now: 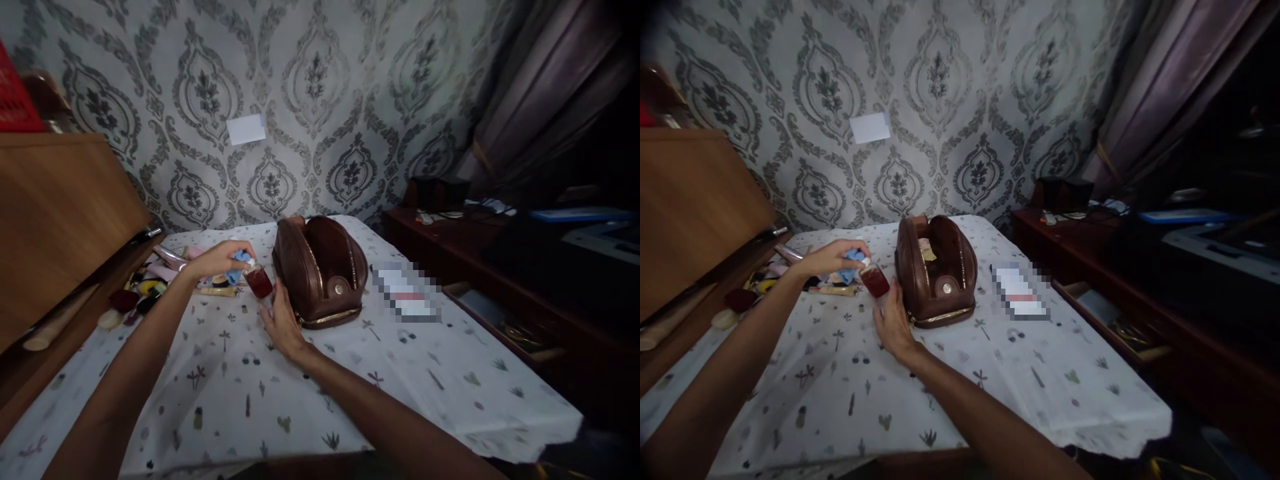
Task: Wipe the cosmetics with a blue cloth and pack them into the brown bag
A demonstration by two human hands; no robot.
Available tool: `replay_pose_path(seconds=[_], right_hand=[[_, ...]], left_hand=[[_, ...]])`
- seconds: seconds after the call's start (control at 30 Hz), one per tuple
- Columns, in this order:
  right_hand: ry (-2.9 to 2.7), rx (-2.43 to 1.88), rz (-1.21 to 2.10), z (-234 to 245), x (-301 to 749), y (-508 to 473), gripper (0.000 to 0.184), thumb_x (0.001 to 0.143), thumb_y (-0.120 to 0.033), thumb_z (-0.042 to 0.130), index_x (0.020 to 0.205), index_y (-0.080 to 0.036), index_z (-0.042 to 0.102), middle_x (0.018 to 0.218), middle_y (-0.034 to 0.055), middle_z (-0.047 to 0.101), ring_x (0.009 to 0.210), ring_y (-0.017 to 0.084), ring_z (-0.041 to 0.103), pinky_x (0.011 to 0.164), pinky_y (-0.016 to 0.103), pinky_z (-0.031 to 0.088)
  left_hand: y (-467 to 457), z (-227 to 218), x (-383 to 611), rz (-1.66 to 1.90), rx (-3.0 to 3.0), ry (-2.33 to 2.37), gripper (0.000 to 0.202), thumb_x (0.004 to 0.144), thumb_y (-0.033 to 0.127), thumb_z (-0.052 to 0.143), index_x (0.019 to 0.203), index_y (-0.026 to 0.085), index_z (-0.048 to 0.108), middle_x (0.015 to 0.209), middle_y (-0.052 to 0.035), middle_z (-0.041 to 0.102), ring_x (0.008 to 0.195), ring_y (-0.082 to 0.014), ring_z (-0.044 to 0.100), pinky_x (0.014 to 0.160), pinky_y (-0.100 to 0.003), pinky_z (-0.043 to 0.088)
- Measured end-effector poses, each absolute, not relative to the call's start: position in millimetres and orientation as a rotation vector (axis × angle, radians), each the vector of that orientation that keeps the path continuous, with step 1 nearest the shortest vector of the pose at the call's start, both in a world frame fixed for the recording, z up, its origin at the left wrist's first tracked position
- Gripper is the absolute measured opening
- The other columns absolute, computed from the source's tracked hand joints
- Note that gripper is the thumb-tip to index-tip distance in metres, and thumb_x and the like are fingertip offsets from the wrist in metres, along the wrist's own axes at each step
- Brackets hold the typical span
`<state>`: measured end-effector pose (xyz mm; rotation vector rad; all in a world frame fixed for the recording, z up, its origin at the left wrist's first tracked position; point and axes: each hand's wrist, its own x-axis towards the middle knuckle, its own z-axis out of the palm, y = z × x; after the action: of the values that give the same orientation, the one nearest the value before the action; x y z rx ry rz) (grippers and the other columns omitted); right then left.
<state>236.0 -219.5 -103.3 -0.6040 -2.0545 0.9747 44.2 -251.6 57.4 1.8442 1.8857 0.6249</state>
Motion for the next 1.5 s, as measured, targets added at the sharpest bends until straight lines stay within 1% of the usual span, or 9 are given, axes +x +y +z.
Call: replay_pose_path(seconds=[0.1,0.23,0.37,0.53,0.73,1.03,1.23,1.4,1.5], right_hand=[[-2.074,-0.588,1.058,-100,238,-219,0.071,0.092,-0.031,0.052,0.154,-0.012,0.024,0.15,0.0226,0.042,0.141,0.03,0.041,0.114,0.051,0.036],[-2.104,-0.513,1.207,-90,241,-218,0.05,0.089,-0.031,0.057,0.137,-0.019,0.049,0.113,0.0102,0.069,0.103,0.023,0.066,0.093,0.039,0.05],[-2.052,-0.525,1.24,-82,241,-221,0.033,0.084,-0.03,0.062,0.115,-0.018,0.06,0.095,0.0043,0.07,0.086,0.019,0.064,0.081,0.032,0.05],[-2.066,-0.488,1.238,-77,242,-226,0.027,0.08,-0.03,0.065,0.104,-0.017,0.062,0.087,0.0013,0.066,0.076,0.016,0.057,0.073,0.029,0.048],[-2.119,-0.42,1.236,-77,243,-223,0.026,0.081,-0.031,0.066,0.101,-0.016,0.065,0.087,0.002,0.067,0.078,0.017,0.058,0.074,0.028,0.046],[-2.052,-0.327,1.388,-80,237,-217,0.032,0.081,-0.034,0.068,0.108,-0.018,0.069,0.102,0.006,0.074,0.093,0.022,0.067,0.087,0.035,0.05],[-1.94,-0.401,1.448,-92,231,-215,0.03,0.082,-0.035,0.066,0.107,-0.019,0.065,0.102,0.0054,0.073,0.092,0.021,0.067,0.086,0.035,0.052],[-2.0,-0.46,1.311,-95,232,-214,0.029,0.086,-0.039,0.063,0.107,-0.019,0.063,0.097,0.0061,0.072,0.087,0.021,0.066,0.083,0.035,0.051],[-2.0,-0.439,1.3,-94,234,-215,0.042,0.087,-0.041,0.062,0.123,-0.019,0.058,0.111,0.0086,0.071,0.098,0.023,0.066,0.092,0.038,0.05]], left_hand=[[-267,52,54,0.568,1.834,1.738,0.033,0.076,0.043,0.068,0.098,0.018,0.066,0.086,-0.0009,0.065,0.076,-0.0164,0.059,0.067,-0.023,0.048],[-281,38,64,0.689,1.837,1.706,0.038,0.083,0.048,0.063,0.104,0.017,0.066,0.099,-0.0031,0.068,0.091,-0.0192,0.061,0.076,-0.025,0.049],[-289,22,79,0.887,1.982,1.891,0.038,0.097,0.048,0.044,0.104,0.017,0.065,0.101,-0.0046,0.068,0.094,-0.0198,0.061,0.083,-0.028,0.048],[-299,-4,106,0.609,2.352,2.385,0.037,0.103,0.038,0.037,0.093,0.017,0.065,0.096,-0.0081,0.063,0.091,-0.0198,0.061,0.081,-0.03,0.046],[-304,-10,100,0.458,2.549,2.386,0.039,0.104,0.035,0.033,0.087,0.017,0.063,0.082,-0.0056,0.061,0.079,-0.0171,0.059,0.07,-0.027,0.041],[-300,-23,80,1.038,2.447,2.148,0.042,0.104,0.036,0.03,0.071,0.019,0.05,0.067,-0.0011,0.054,0.065,-0.0153,0.052,0.065,-0.028,0.037],[-298,-25,84,1.46,1.832,2.094,0.032,0.103,0.043,0.029,0.105,0.021,0.052,0.085,-0.0007,0.059,0.078,-0.0159,0.057,0.075,-0.027,0.045],[-300,-39,86,1.562,1.694,2.103,0.024,0.101,0.038,0.034,0.113,0.023,0.048,0.11,-0.006,0.061,0.103,-0.0182,0.058,0.092,-0.033,0.046],[-307,-53,91,1.536,1.888,2.127,0.021,0.1,0.031,0.038,0.115,0.021,0.05,0.113,-0.0085,0.059,0.11,-0.0202,0.056,0.099,-0.037,0.045]])
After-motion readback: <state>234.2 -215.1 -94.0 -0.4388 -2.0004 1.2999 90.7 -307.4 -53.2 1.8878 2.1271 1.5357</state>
